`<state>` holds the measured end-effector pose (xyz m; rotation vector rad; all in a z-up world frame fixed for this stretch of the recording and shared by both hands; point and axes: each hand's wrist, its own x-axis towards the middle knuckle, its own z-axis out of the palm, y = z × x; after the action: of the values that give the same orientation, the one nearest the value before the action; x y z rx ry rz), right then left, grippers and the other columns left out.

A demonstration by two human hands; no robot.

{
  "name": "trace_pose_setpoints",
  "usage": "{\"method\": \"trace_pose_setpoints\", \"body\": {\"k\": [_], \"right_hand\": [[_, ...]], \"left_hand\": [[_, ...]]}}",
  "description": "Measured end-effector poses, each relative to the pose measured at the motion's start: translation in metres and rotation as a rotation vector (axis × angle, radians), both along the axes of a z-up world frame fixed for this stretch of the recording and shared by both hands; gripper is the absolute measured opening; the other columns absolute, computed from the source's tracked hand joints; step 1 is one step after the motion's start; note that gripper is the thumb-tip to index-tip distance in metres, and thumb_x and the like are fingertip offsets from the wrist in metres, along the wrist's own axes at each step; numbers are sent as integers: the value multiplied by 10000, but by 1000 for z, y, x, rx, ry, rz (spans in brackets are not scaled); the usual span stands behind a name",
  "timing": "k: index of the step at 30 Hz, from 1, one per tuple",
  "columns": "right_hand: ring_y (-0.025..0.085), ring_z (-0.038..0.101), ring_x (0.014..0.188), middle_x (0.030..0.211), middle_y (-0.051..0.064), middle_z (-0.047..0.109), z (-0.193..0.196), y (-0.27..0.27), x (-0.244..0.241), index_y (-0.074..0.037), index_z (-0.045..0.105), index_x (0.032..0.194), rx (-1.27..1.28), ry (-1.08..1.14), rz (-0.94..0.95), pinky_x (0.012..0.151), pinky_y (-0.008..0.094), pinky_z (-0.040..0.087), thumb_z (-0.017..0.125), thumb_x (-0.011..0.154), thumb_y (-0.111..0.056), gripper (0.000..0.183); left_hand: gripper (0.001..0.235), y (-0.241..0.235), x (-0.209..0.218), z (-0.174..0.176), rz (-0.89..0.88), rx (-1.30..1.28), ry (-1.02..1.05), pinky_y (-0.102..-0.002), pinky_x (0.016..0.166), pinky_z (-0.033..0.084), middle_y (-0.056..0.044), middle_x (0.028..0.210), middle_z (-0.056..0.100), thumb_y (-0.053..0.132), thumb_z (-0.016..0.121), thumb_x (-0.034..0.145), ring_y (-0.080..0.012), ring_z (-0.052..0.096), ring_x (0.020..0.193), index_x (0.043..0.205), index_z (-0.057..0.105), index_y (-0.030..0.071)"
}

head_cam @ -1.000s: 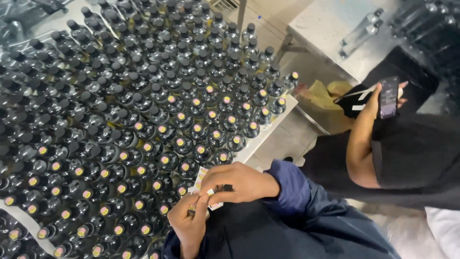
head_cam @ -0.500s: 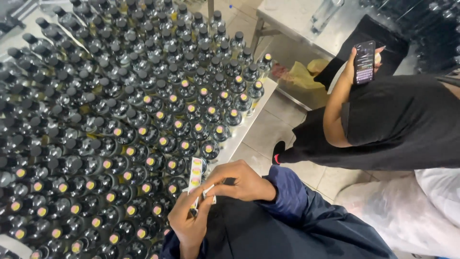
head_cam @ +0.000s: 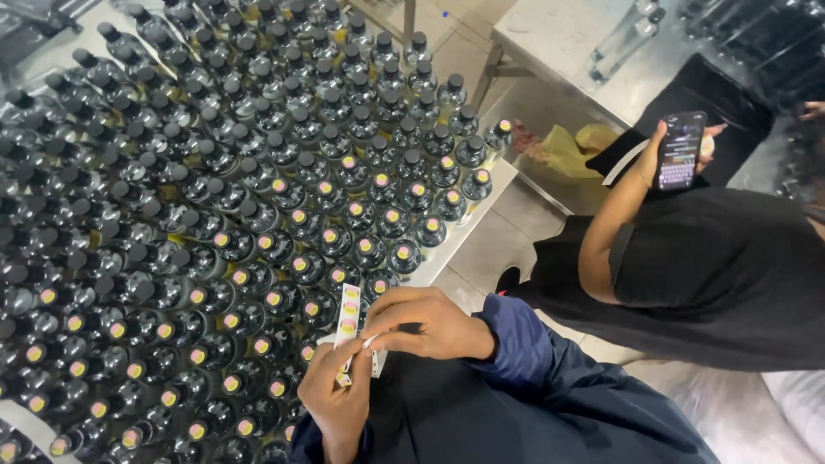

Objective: The person applies small round stickers to the caps of many dark plastic bottles arranged on a metal table. They peel stickers from a roll and press each one onto a bottle cap, working methodically across the rows.

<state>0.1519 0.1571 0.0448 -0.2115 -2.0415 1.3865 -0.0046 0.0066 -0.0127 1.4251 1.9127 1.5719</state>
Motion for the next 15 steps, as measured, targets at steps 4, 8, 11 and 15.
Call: {"method": "trace_pose_setpoints", "body": {"k": [4,8,11,15], "right_hand": [[274,737,1046,1240,88,703,-2,13,-3,-182,709,1332,47,-23,22,986,420,674,636,1150,-264,213],[256,746,1002,1189,80,726,-3,20,-4,-165,727,1292,23,-11,44,950,391,678,647,1142,-247,189],[257,746,988,1183,79,727,-2,22,-3,-168,735,1285,-26,-1,45,944,389,679,668,1130,-240,184],[166,771,952,1052,31,831,2,24,-5,-155,831,1120,-76,-133,-11,926,297,605,776,1014,-253,154]], "left_hand": [[109,11,5,14,37,-9,-10,-322,607,493,-100,910,761,124,802,964,-190,643,731,1044,798,49],[107,19,9,20,48,5,-26,-327,672,545,-91,903,759,101,802,957,-189,651,741,1047,801,43],[108,22,12,21,51,9,-17,-336,730,575,-116,949,766,89,784,968,-215,706,808,1065,810,48],[164,21,12,16,67,-81,101,-381,762,544,-102,899,762,112,734,973,-292,701,822,1090,847,137]]}}
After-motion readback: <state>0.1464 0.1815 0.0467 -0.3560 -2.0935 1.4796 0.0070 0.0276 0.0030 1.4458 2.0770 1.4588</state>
